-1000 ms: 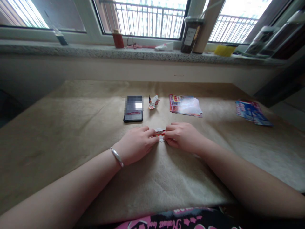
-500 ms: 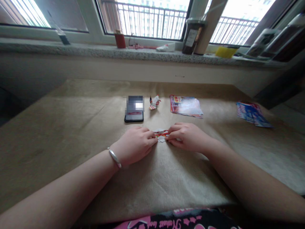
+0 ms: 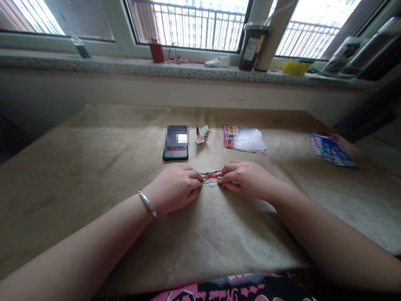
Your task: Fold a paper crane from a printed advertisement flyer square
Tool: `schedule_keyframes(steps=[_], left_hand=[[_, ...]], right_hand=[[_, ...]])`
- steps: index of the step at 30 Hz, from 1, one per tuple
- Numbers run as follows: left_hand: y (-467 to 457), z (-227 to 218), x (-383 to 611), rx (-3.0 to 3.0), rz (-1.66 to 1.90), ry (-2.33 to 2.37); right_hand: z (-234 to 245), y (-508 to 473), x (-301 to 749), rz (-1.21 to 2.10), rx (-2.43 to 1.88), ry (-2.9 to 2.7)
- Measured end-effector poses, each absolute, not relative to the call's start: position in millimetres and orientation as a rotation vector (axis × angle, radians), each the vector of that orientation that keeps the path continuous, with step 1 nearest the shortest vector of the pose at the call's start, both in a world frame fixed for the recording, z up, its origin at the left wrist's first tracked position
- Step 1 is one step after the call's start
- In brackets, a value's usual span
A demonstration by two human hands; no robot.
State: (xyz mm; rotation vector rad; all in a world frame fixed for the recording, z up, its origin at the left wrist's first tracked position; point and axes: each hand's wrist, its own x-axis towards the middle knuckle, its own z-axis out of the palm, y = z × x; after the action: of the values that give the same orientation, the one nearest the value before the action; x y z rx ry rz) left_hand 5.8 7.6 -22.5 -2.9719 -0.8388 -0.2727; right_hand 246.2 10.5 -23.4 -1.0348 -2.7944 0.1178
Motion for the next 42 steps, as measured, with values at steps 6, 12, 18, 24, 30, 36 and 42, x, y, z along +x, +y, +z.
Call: schedule_keyframes(steps=[6, 12, 18, 24, 30, 36, 42], left_hand=[[2, -19, 9, -2.903, -0.147, -0.799], [3, -19, 11, -2.898, -0.143, -0.792], [6, -20, 11, -2.911, -0.124, -0.766], [4, -23, 19, -2.918, -0.161, -0.790], [11, -30, 13, -2.980, -0.345, -0.838], [12, -30, 13, -3.006, -0.411, -0.846], [10, -29, 15, -2.993, -0.400, -0.839]], right_hand=[[-25, 11, 245, 0.117, -1.052, -2.772], [-26, 13, 250, 0.243, -1.055, -2.734], [-22, 12, 253, 0.258, -1.086, -2.767], [-22, 10, 251, 0.226, -1.155, -2.763], [-34, 24, 260, 0.650, -1.025, -2.573], [-37, 28, 259, 0.689, -1.007, -2.534], [-41, 26, 255, 0.555, -1.072, -2.537]])
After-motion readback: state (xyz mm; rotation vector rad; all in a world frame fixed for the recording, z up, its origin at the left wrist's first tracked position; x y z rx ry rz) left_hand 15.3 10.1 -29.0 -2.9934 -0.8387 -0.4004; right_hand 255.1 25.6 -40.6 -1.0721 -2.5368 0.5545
